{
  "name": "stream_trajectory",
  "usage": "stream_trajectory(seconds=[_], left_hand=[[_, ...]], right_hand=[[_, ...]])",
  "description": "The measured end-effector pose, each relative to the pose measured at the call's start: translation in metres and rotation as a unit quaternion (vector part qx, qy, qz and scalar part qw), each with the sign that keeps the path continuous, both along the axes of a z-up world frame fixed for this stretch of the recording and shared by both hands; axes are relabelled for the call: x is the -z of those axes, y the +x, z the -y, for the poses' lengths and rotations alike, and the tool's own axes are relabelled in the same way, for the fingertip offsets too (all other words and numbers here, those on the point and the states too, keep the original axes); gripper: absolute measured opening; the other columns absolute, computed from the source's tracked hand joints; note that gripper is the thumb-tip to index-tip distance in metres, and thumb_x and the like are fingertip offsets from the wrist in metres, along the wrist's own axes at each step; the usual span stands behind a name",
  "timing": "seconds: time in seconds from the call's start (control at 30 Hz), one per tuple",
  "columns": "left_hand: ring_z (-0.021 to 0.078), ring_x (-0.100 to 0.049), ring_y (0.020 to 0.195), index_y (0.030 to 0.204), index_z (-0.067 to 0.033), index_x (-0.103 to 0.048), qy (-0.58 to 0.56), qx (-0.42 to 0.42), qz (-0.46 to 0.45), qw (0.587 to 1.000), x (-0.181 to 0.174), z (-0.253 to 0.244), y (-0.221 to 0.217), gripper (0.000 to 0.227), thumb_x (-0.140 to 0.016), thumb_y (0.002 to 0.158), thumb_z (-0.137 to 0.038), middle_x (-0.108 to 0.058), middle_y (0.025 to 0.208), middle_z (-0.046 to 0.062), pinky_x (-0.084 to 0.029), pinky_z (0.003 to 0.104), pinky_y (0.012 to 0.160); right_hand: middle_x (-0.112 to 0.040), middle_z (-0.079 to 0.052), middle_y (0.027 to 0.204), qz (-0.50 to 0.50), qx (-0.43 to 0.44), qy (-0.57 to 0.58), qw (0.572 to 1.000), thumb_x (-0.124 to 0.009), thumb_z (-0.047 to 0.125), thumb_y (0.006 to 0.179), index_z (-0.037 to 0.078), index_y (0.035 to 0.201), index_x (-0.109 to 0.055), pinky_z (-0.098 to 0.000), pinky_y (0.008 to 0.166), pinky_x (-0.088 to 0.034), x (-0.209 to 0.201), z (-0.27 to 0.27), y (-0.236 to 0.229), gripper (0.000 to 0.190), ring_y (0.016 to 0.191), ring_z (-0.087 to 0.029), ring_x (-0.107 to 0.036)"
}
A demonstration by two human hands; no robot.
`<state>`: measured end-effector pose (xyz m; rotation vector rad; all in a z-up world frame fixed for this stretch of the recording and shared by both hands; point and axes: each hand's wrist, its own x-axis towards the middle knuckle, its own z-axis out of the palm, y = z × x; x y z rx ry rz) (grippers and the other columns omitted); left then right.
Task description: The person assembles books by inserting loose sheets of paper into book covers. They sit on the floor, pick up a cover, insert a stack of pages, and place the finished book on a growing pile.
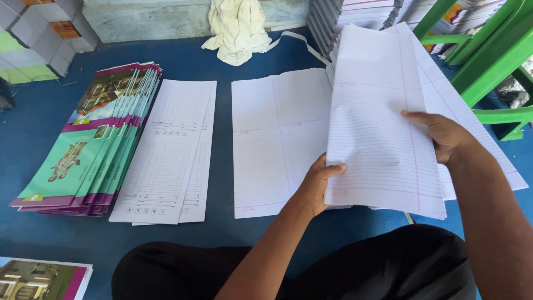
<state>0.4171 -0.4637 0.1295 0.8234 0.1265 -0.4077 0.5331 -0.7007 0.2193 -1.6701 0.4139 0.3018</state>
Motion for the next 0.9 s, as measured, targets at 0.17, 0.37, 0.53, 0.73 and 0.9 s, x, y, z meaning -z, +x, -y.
stream_trajectory(seconds=[0.17, 0.37, 0.53, 0.73, 0.9], left_hand=[[0.0363, -0.052, 0.134, 0.152, -0.0076, -0.036, 0.082, 0.009, 0.015, 0.997, 0.011, -0.009, -0.007, 0.071, -0.062, 0.087, -0.022, -0.055, 0.138, 0.025, -0.052, 0.052, 0.101], [0.0329, -0.056, 0.129, 0.148, -0.0041, -0.043, 0.176, 0.043, 0.027, 0.983, 0.033, -0.036, -0.017, 0.068, -0.064, 0.089, -0.03, -0.058, 0.135, 0.022, -0.05, 0.048, 0.103], [0.0277, -0.072, 0.095, 0.13, 0.0018, -0.062, 0.271, 0.035, 0.006, 0.962, 0.063, -0.069, -0.019, 0.051, -0.063, 0.092, -0.032, -0.07, 0.109, 0.021, -0.064, 0.041, 0.081], [0.0218, -0.072, 0.083, 0.124, -0.0047, -0.067, 0.451, -0.03, -0.041, 0.891, 0.107, -0.149, -0.032, 0.041, -0.067, 0.088, -0.022, -0.075, 0.103, 0.016, -0.056, 0.033, 0.066], [0.0253, -0.07, 0.094, 0.116, -0.0033, -0.071, 0.652, -0.113, -0.043, 0.749, 0.133, -0.189, -0.044, 0.039, -0.076, 0.083, -0.023, -0.073, 0.108, 0.014, -0.057, 0.038, 0.082]], right_hand=[[-0.067, -0.026, 0.127, 0.049, -0.01, -0.113, 0.992, -0.064, 0.012, 0.092, 0.002, 0.141, -0.056, -0.0445, 0.088, -0.061, -0.008, -0.025, -0.014, 0.05, 0.103, -0.034, -0.072], [-0.071, -0.025, 0.115, 0.103, -0.071, -0.19, 0.974, -0.065, 0.008, 0.095, -0.001, 0.141, -0.057, -0.0404, 0.081, -0.062, -0.013, -0.062, -0.025, 0.047, 0.089, -0.033, -0.073], [-0.074, -0.023, 0.11, 0.121, -0.106, -0.207, 0.965, -0.066, 0.011, 0.095, 0.004, 0.143, -0.057, -0.038, 0.076, -0.061, 0.016, -0.084, -0.019, 0.05, 0.083, -0.029, -0.073], [-0.074, -0.019, 0.109, 0.121, -0.152, -0.196, 0.961, -0.067, 0.011, 0.095, 0.003, 0.138, -0.063, -0.0376, 0.081, -0.058, 0.055, -0.092, 0.003, 0.044, 0.087, -0.025, -0.071], [-0.075, -0.021, 0.11, 0.106, -0.173, -0.255, 0.945, -0.067, 0.014, 0.096, 0.004, 0.138, -0.064, -0.0396, 0.084, -0.055, 0.076, -0.097, 0.016, 0.044, 0.089, -0.028, -0.071]])
